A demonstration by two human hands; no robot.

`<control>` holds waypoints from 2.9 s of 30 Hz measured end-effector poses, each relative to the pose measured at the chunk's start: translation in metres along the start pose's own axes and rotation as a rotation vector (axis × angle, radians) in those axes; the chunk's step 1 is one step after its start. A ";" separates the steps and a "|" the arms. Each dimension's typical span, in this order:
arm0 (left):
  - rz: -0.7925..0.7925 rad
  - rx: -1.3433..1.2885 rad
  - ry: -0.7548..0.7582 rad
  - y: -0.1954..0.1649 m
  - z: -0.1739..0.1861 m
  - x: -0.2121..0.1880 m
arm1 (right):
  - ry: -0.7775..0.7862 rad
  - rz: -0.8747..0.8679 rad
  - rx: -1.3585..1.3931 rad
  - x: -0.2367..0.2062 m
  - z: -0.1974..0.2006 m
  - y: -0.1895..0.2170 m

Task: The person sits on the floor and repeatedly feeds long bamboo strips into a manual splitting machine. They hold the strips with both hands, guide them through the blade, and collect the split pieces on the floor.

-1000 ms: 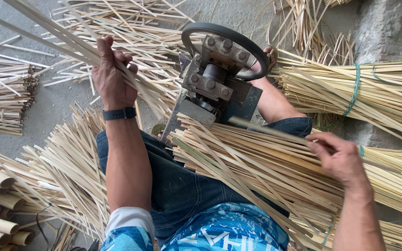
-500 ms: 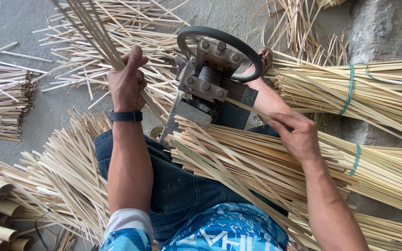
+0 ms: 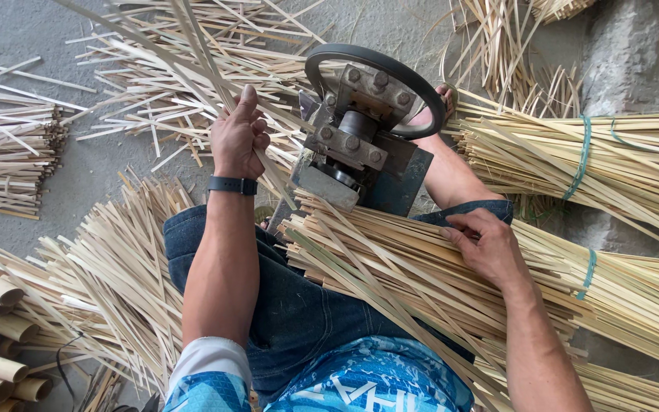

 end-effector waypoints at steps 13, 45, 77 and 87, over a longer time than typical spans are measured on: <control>-0.208 0.218 -0.123 -0.029 -0.013 0.006 | 0.057 0.143 0.007 -0.026 0.000 0.007; -0.215 -0.282 0.509 -0.098 -0.034 -0.037 | -0.242 -0.168 -0.011 -0.074 0.066 -0.061; -0.477 0.374 -0.091 -0.107 -0.007 -0.019 | -0.072 -0.036 -0.074 0.017 0.045 -0.027; -0.138 0.339 0.223 -0.039 -0.047 -0.026 | 0.080 0.067 -0.176 0.014 0.007 -0.014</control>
Point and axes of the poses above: each hand's wrist, its own x-axis towards the middle knuckle, its own z-axis out of the back of the hand, y = z × x, the point moved 10 cm from there along x, towards the middle knuckle, and after that the axes turned 8 degrees about -x, right-handed, at the moved point
